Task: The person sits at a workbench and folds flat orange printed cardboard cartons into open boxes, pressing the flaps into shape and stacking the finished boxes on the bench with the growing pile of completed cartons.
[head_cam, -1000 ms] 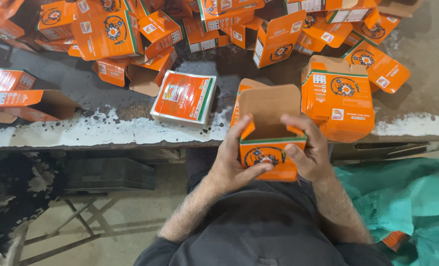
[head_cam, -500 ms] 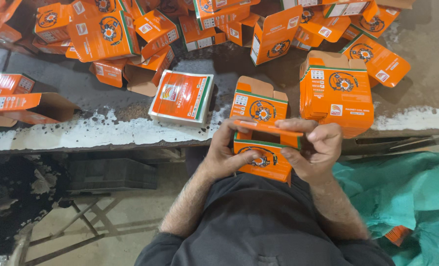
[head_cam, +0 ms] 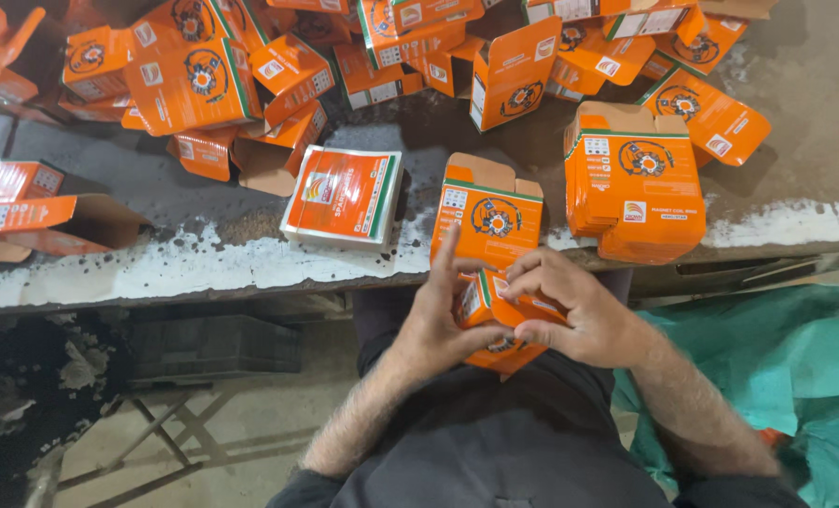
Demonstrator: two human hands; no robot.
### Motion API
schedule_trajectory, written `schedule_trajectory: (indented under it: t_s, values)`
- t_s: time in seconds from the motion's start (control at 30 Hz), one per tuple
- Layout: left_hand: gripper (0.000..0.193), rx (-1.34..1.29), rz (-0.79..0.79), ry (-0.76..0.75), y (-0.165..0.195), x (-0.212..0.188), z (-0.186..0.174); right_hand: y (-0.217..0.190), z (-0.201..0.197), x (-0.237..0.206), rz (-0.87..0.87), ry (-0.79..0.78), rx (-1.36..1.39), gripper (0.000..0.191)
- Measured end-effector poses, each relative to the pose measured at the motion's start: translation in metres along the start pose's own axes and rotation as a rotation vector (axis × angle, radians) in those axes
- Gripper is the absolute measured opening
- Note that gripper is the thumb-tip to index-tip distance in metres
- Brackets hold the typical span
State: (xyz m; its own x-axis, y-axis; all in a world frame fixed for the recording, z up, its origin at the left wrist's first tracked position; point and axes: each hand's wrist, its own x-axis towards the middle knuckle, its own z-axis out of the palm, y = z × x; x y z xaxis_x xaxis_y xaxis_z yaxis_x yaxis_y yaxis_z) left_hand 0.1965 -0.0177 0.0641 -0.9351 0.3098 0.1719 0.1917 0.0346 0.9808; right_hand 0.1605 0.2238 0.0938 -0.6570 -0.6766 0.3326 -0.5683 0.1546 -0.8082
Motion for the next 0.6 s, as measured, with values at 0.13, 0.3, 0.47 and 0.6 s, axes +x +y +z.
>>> schedule_trajectory:
  t_s: [0.13,0.3,0.47,0.6]
  values:
    - [0.122,0.242,0.243,-0.048,0.016,-0.005,0.0,-0.005,0.015,-0.001,-0.018,0.129,-0.143,0.044]
    - [0.099,0.293,0.208,0.023,0.02,-0.007,0.006,-0.011,0.034,-0.006,-0.061,0.251,-0.196,0.041]
    - [0.093,0.283,0.087,0.0,0.013,-0.009,0.009,-0.005,0.031,-0.015,-0.073,0.198,-0.12,0.039]
    - [0.093,0.348,0.034,-0.079,0.007,-0.016,0.007,-0.002,0.027,-0.024,-0.146,0.22,-0.199,0.037]
